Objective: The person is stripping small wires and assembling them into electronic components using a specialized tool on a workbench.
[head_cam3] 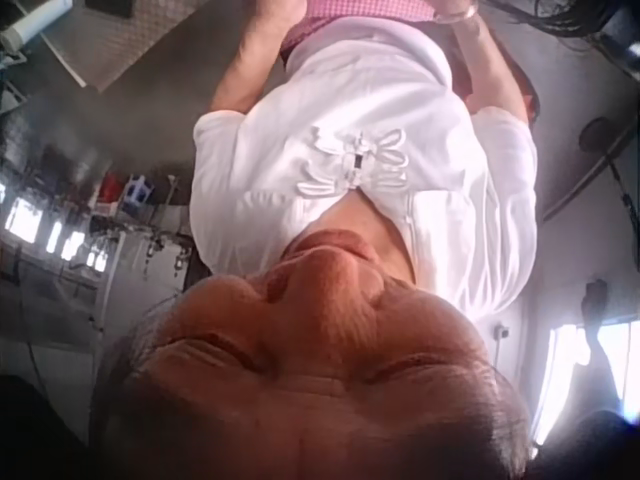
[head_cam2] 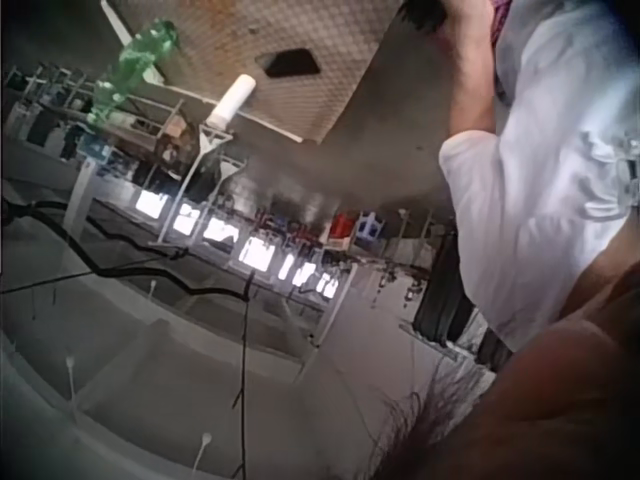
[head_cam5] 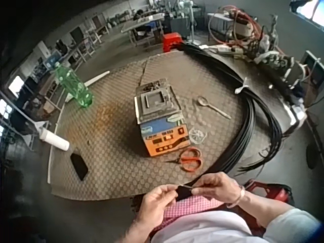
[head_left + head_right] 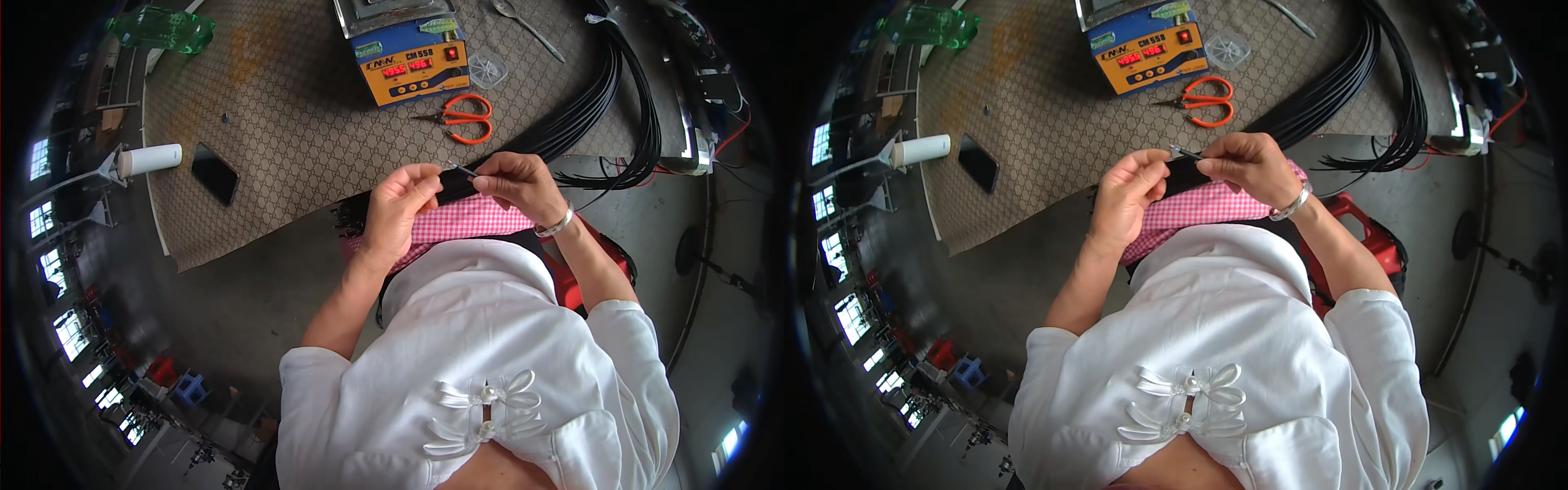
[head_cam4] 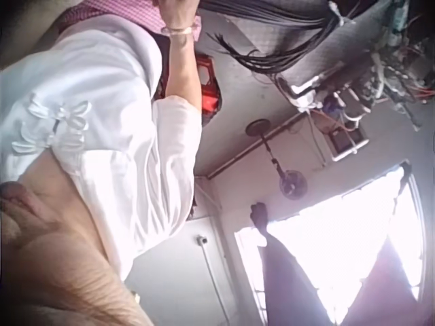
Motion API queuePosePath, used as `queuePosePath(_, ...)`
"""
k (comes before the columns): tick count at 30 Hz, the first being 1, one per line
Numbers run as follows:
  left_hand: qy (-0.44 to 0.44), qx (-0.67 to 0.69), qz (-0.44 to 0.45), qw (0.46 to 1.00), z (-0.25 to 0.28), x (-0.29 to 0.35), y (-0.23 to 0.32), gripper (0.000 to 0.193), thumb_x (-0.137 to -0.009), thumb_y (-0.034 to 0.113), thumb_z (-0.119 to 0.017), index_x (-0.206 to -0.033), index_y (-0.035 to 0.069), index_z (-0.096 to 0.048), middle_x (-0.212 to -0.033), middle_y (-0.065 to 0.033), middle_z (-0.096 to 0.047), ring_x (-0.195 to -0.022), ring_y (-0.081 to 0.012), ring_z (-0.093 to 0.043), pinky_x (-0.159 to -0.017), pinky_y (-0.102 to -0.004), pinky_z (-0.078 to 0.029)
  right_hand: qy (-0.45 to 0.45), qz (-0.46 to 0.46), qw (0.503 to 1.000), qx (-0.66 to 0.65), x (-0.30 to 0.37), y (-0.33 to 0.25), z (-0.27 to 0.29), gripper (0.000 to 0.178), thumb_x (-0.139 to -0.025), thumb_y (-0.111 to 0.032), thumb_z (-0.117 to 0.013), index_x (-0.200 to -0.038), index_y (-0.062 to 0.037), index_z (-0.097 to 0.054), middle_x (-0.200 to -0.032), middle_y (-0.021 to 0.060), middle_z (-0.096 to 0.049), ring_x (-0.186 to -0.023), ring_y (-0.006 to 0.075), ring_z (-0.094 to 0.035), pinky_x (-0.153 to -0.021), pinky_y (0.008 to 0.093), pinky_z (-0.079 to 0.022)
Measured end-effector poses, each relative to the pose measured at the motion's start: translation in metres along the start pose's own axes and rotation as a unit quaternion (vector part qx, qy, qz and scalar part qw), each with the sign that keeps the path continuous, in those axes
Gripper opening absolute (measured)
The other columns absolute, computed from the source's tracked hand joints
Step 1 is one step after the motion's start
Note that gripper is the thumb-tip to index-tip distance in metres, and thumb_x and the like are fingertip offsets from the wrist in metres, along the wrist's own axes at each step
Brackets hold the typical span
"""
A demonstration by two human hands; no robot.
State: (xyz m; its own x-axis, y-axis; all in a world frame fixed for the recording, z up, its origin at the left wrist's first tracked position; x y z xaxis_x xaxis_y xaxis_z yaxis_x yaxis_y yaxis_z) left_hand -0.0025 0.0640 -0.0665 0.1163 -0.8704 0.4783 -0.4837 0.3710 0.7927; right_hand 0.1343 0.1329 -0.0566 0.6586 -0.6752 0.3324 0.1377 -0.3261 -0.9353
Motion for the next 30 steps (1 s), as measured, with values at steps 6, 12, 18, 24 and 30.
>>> queuePosePath(6,-0.020,0.090,-0.017,0.996,-0.019,-0.005,-0.001,0.016,-0.082,0.008,-0.059,-0.097,0.002,-0.059,-0.080,-0.0012,-0.059,-0.066,-0.0064,-0.052,-0.063,-0.0177,-0.044,-0.018,-0.051,0.996,-0.074,-0.002,0.006,-0.012,0.016,-0.081,-0.016,-0.062,-0.079,0.0003,-0.061,-0.058,-0.0006,-0.052,-0.046,0.0035,-0.044,-0.041,0.0181,-0.035)
queuePosePath(12,-0.016,0.083,-0.051,0.995,-0.020,-0.004,0.005,0.014,-0.080,0.005,-0.059,-0.093,0.002,-0.060,-0.077,-0.0015,-0.059,-0.066,-0.0065,-0.052,-0.063,-0.0181,-0.044,-0.063,-0.113,0.976,-0.174,0.003,0.013,-0.023,0.016,-0.082,-0.015,-0.060,-0.082,0.0012,-0.061,-0.058,0.0005,-0.051,-0.045,0.0038,-0.042,-0.039,0.0180,-0.031)
queuePosePath(18,-0.023,-0.143,-0.100,0.984,-0.023,0.007,0.031,0.003,-0.075,0.002,-0.059,-0.075,0.001,-0.061,-0.065,-0.0010,-0.058,-0.057,-0.0053,-0.049,-0.055,-0.0186,-0.041,-0.146,-0.153,0.969,-0.127,0.011,0.017,-0.031,0.016,-0.083,-0.014,-0.059,-0.084,0.0027,-0.061,-0.058,-0.0006,-0.050,-0.046,0.0031,-0.040,-0.040,0.0181,-0.030)
queuePosePath(24,-0.038,-0.039,0.003,0.999,-0.010,0.002,0.008,0.005,-0.076,0.007,-0.058,-0.075,0.002,-0.060,-0.064,-0.0007,-0.056,-0.058,-0.0055,-0.051,-0.054,-0.0181,-0.041,-0.077,-0.072,0.994,0.034,0.013,0.000,-0.035,0.017,-0.086,-0.013,-0.054,-0.084,0.0023,-0.060,-0.058,-0.0036,-0.045,-0.048,0.0015,-0.036,-0.041,0.0172,-0.026)
queuePosePath(30,-0.074,0.111,-0.038,0.990,-0.030,0.024,0.010,0.011,-0.083,0.009,-0.056,-0.091,0.001,-0.059,-0.076,-0.0041,-0.060,-0.065,-0.0093,-0.055,-0.063,-0.0210,-0.047,-0.109,-0.093,0.960,-0.240,0.023,0.009,-0.040,0.019,-0.086,-0.016,-0.053,-0.084,0.0019,-0.058,-0.060,0.0000,-0.047,-0.045,0.0042,-0.034,-0.039,0.0178,-0.025)
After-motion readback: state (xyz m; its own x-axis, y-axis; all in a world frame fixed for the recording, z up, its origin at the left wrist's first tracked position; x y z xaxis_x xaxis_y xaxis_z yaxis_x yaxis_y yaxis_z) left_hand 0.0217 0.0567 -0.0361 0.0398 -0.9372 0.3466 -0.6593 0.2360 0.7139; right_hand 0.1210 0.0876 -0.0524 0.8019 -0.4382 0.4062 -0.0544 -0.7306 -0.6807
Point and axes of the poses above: each hand's wrist, its own x-axis away from the middle knuckle, its own z-axis out of the back of the hand, y = z × x, the point moved 9 cm from there along -x, towards the middle knuckle
